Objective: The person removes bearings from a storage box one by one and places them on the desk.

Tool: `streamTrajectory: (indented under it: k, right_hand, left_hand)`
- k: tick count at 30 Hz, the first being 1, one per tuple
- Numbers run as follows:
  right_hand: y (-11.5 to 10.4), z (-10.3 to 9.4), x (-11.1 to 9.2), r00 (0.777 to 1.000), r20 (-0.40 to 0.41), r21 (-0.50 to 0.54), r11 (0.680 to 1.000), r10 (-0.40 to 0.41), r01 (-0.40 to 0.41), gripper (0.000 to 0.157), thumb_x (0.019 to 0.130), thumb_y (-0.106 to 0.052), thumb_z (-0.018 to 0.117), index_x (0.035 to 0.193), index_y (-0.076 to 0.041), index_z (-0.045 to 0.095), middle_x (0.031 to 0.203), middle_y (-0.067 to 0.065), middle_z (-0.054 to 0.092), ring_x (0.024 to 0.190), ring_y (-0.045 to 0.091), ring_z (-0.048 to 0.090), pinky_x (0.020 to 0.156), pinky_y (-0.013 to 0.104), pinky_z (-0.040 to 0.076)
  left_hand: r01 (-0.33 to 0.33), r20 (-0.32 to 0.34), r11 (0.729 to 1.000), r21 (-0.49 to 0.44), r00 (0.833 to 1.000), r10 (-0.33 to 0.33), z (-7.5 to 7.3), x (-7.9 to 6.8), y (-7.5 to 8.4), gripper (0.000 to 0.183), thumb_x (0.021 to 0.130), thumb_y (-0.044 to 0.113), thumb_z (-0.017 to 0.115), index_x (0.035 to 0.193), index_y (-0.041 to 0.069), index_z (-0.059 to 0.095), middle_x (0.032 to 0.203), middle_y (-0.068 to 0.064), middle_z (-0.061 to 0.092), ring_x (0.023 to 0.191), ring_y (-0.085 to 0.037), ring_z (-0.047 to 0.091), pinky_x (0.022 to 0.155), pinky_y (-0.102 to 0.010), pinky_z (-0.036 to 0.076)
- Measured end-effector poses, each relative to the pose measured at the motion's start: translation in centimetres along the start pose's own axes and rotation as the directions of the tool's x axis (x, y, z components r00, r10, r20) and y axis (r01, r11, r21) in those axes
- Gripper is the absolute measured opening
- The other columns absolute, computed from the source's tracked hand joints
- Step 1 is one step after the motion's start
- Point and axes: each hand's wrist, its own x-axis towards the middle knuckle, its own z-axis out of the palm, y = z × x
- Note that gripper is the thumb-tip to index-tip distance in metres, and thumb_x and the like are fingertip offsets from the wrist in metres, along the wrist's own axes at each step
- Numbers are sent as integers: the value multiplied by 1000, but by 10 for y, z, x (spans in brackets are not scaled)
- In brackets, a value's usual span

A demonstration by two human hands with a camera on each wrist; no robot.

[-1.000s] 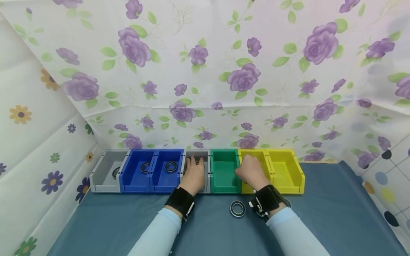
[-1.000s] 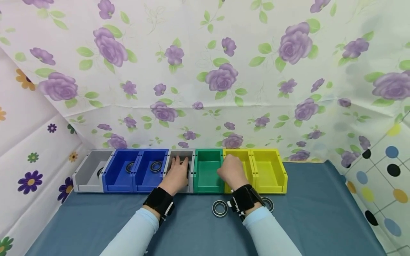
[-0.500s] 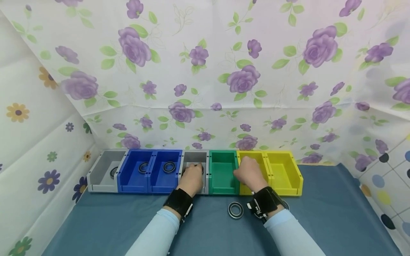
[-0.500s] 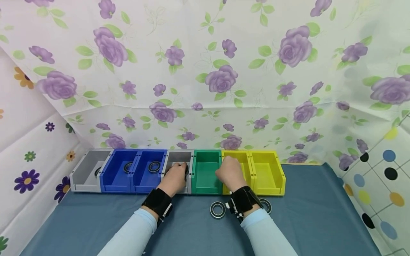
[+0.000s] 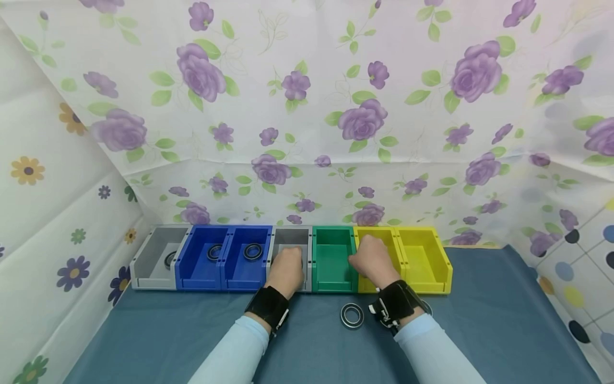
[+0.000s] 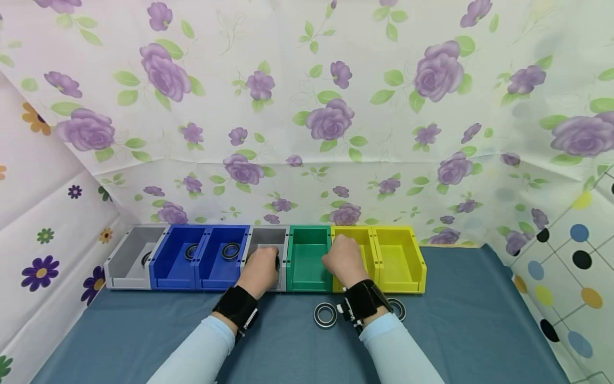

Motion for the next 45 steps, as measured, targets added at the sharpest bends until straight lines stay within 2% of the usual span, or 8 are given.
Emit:
streamTrajectory:
  k: [6, 11, 15, 18, 21, 30, 36, 45]
  right_hand:
    - [0, 0, 0, 1000, 6, 2, 1000, 3, -3, 19, 82, -19, 66, 70, -6, 60, 53, 2, 46, 45, 19, 52, 39, 23, 40]
    - [0, 0, 0, 1000, 8, 2, 1000, 0, 0, 21, 83, -21, 67, 70, -6, 60, 53, 1, 45, 46, 19, 53, 40, 23, 40]
    - [0, 0, 0, 1000, 8, 3, 1000, 1, -1, 20, 82, -21, 67, 71, -6, 60, 54, 2, 47, 46, 19, 53, 40, 23, 41]
    - [0, -1, 0, 1000, 8, 3, 1000, 3, -3, 20, 82, -21, 68, 71, -6, 60, 54, 3, 49, 46, 19, 53, 40, 23, 41]
    - [0, 0, 0, 1000, 7, 3, 1000, 2, -2, 20, 82, -21, 68, 72, -6, 60, 55, 3, 50, 47, 19, 54, 40, 23, 41]
    - [1, 0, 2, 1000, 12, -7, 1000, 7, -7, 20, 82, -21, 67, 72, -5, 60, 58, 5, 53, 48, 19, 55, 40, 23, 42]
    - [1, -2, 2, 1000, 10, -11, 1000, 14, -14, 21, 83, -22, 67, 72, -5, 60, 57, 4, 52, 48, 19, 55, 41, 23, 42]
    - [0, 0, 1, 1000, 14, -21, 1000, 12, -11, 23, 82, -24, 68, 70, -6, 60, 55, 3, 52, 47, 18, 54, 40, 23, 41]
  left_hand:
    - [18, 18, 999, -29, 1000, -17, -5, -4, -2, 11, 72, 3, 71, 74, 9, 63, 70, -4, 62, 60, -14, 54, 54, -30, 46]
    - [11, -2, 996, -83, 1000, -11, -15, -10, -2, 18, 71, 0, 66, 63, 11, 54, 59, 1, 50, 52, -13, 43, 45, -27, 34]
    - [8, -48, 996, -94, 999, -12, -26, -15, -1, 4, 76, 3, 64, 78, 5, 62, 69, -4, 56, 63, -17, 52, 52, -30, 43]
    - [14, -99, 992, -123, 995, -26, -36, -20, 1, 27, 80, 10, 66, 105, -1, 64, 94, -13, 64, 87, -24, 61, 72, -36, 53]
    - [16, -147, 985, -172, 988, -42, -45, -27, 2, 43, 83, 15, 67, 122, -1, 58, 112, -17, 61, 103, -29, 60, 83, -41, 53]
    - [-49, -264, 967, -250, 964, -20, -59, -57, 5, 49, 81, 21, 71, 126, 5, 58, 114, -10, 58, 99, -21, 61, 75, -33, 56]
    - [-123, -264, 961, -249, 963, 55, -59, -73, 14, 48, 77, 25, 75, 121, 11, 63, 114, -5, 61, 100, -18, 62, 77, -30, 56]
    - [-168, -176, 947, -275, 977, 122, -44, -92, 20, 49, 71, 26, 79, 116, 14, 64, 110, -1, 61, 98, -14, 63, 75, -25, 56]
